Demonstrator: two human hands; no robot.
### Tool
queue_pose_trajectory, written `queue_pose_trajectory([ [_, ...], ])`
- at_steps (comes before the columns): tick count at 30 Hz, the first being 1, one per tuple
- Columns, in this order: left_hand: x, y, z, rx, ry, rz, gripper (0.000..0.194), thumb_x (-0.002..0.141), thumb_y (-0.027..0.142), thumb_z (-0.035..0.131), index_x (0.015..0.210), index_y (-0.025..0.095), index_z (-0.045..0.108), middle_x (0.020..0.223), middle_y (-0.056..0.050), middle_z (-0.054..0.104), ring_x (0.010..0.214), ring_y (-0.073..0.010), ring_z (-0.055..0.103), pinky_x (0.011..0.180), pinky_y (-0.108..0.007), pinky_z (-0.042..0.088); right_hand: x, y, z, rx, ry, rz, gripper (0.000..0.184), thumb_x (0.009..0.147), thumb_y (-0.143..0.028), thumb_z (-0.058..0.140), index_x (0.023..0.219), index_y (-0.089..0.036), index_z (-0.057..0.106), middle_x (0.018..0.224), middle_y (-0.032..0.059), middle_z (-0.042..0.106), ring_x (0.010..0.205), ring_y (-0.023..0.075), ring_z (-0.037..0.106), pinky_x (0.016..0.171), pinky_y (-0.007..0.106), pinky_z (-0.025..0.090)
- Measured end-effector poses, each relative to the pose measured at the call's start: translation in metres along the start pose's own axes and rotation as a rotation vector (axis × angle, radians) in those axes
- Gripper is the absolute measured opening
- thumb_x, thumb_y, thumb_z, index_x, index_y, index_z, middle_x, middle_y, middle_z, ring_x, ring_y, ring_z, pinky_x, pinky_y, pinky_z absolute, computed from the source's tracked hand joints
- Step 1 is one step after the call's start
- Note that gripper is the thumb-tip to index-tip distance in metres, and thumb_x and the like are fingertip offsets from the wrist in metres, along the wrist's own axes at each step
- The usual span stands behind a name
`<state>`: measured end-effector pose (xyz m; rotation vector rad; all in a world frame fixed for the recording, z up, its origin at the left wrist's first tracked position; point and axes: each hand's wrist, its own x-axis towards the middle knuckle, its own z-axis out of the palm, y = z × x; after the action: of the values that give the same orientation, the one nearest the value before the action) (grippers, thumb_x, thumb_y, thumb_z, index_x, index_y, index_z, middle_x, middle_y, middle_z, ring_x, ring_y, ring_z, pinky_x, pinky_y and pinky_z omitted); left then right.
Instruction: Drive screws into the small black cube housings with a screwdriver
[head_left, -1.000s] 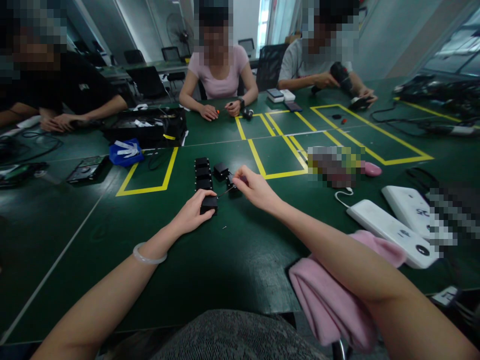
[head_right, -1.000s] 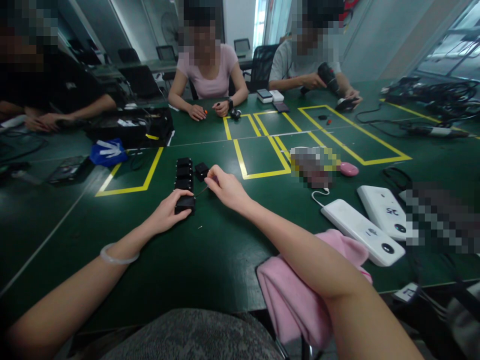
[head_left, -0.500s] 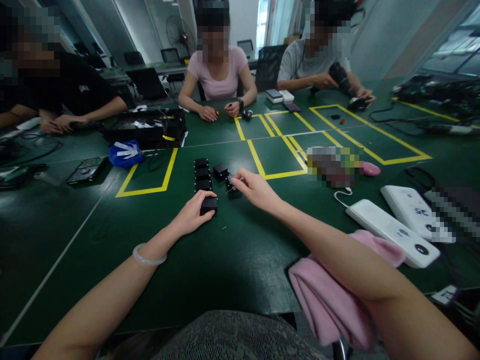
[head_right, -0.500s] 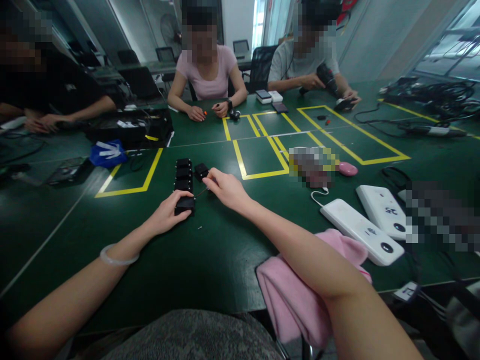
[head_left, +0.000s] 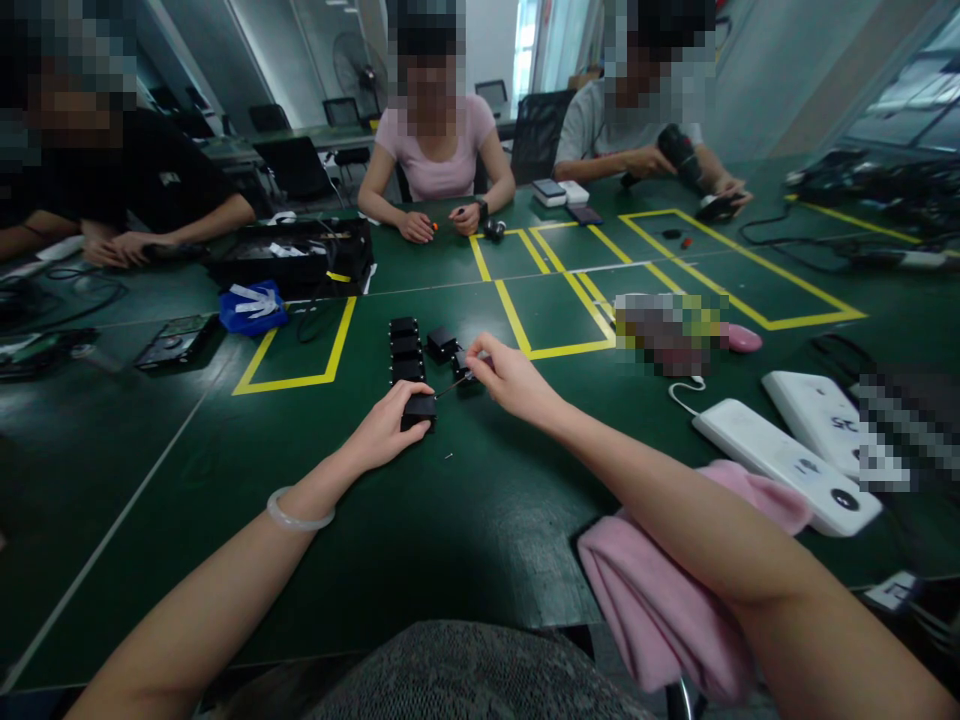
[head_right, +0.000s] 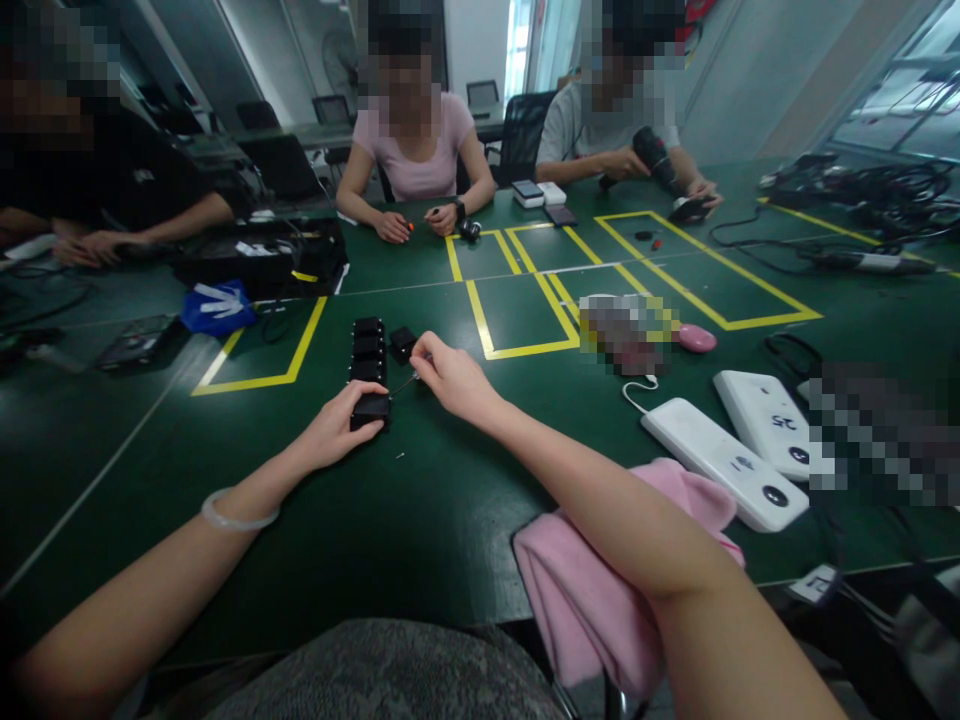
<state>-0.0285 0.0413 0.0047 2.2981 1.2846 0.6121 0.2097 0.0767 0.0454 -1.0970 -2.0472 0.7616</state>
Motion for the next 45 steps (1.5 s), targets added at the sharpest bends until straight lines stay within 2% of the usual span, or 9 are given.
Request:
queue_pose_trajectory([
  [3,0.0002,-0.0018,0.0011,0.004,0.01,0.019,0.036,0.088,0.027,0.056,0.123,0.02,0.049,0.121,-0.008,0.056,0.112,-0.027,0.056,0.097,-0.042,0.046,-0.0008,0.0014,0.0018,0.063,-0.002,-0.061,0.007,0.093,-0.025,0.045,0.1,-0.021,0.046,0.071,-0.0037,0.052,0.062,0.013,0.049,0.064,0.025,0.034],
  [6,0.0004,-0.0033,0.002,0.006,0.021,0.034,0.036,0.088,0.027,0.056,0.123,0.02,0.049,0.12,-0.008,0.056,0.111,-0.0265,0.056,0.098,-0.041,0.046,-0.001,0.0001,0.0018,0.051,-0.009,-0.065,0.005,0.093,-0.026,0.047,0.093,-0.022,0.046,0.071,-0.0031,0.052,0.062,0.0129,0.049,0.063,0.025,0.033],
  [10,0.0003,-0.0028,0.0016,0.003,0.018,0.032,0.035,0.088,0.027,0.056,0.122,0.02,0.049,0.12,-0.008,0.056,0.111,-0.0262,0.056,0.097,-0.04,0.046,-0.0006,-0.0027,0.0001,-0.013,-0.003,-0.01,0.017,0.095,-0.033,0.046,0.083,-0.022,0.046,0.066,-0.0031,0.05,0.059,0.0128,0.046,0.061,0.026,0.03],
  [16,0.0,0.0002,-0.0003,0.003,0.003,0.015,0.036,0.089,0.027,0.055,0.123,0.019,0.049,0.12,-0.008,0.056,0.111,-0.0261,0.056,0.096,-0.04,0.046,-0.0015,-0.002,0.0007,0.042,0.005,-0.06,0.002,0.093,-0.024,0.045,0.092,-0.022,0.045,0.069,-0.0039,0.05,0.06,0.0124,0.046,0.063,0.025,0.031],
  [22,0.0001,-0.0002,-0.0005,0.003,0.005,0.01,0.035,0.089,0.028,0.055,0.123,0.02,0.049,0.12,-0.008,0.056,0.111,-0.0264,0.056,0.096,-0.04,0.046,0.0001,-0.0035,0.0,-0.024,0.01,0.001,0.015,0.094,-0.032,0.047,0.084,-0.021,0.046,0.066,-0.0031,0.05,0.059,0.0128,0.045,0.062,0.026,0.029],
  [28,-0.0002,-0.0002,-0.0009,-0.007,0.001,0.008,0.036,0.089,0.028,0.055,0.123,0.02,0.049,0.121,-0.008,0.056,0.111,-0.0265,0.056,0.095,-0.041,0.047,-0.0016,-0.0042,0.0003,0.022,0.0,-0.035,0.005,0.094,-0.024,0.043,0.096,-0.021,0.047,0.068,-0.0039,0.05,0.059,0.0129,0.045,0.062,0.026,0.03],
  [33,0.0,-0.0017,0.0003,0.003,0.011,0.015,0.035,0.088,0.028,0.056,0.122,0.02,0.049,0.12,-0.008,0.056,0.111,-0.0268,0.057,0.097,-0.042,0.046,-0.0002,-0.0028,-0.0001,-0.016,0.003,0.003,0.015,0.094,-0.032,0.047,0.083,-0.022,0.045,0.065,-0.0033,0.048,0.059,0.0128,0.044,0.061,0.026,0.028],
  [39,-0.0001,-0.0047,0.0016,0.003,0.017,0.034,0.036,0.089,0.028,0.056,0.123,0.02,0.049,0.12,-0.008,0.056,0.112,-0.0264,0.056,0.098,-0.041,0.046,-0.0008,-0.0018,0.0008,0.025,0.0,-0.023,0.006,0.092,-0.021,0.045,0.097,-0.021,0.046,0.068,-0.0042,0.05,0.06,0.0129,0.047,0.063,0.026,0.031],
  [45,-0.0001,-0.0038,0.001,0.002,0.015,0.029,0.036,0.089,0.027,0.056,0.123,0.02,0.049,0.12,-0.008,0.056,0.111,-0.0263,0.057,0.097,-0.04,0.046,-0.0014,-0.0033,0.0002,0.0,0.002,0.021,0.015,0.095,-0.032,0.047,0.084,-0.022,0.046,0.066,-0.0031,0.05,0.06,0.0131,0.047,0.062,0.026,0.031],
])
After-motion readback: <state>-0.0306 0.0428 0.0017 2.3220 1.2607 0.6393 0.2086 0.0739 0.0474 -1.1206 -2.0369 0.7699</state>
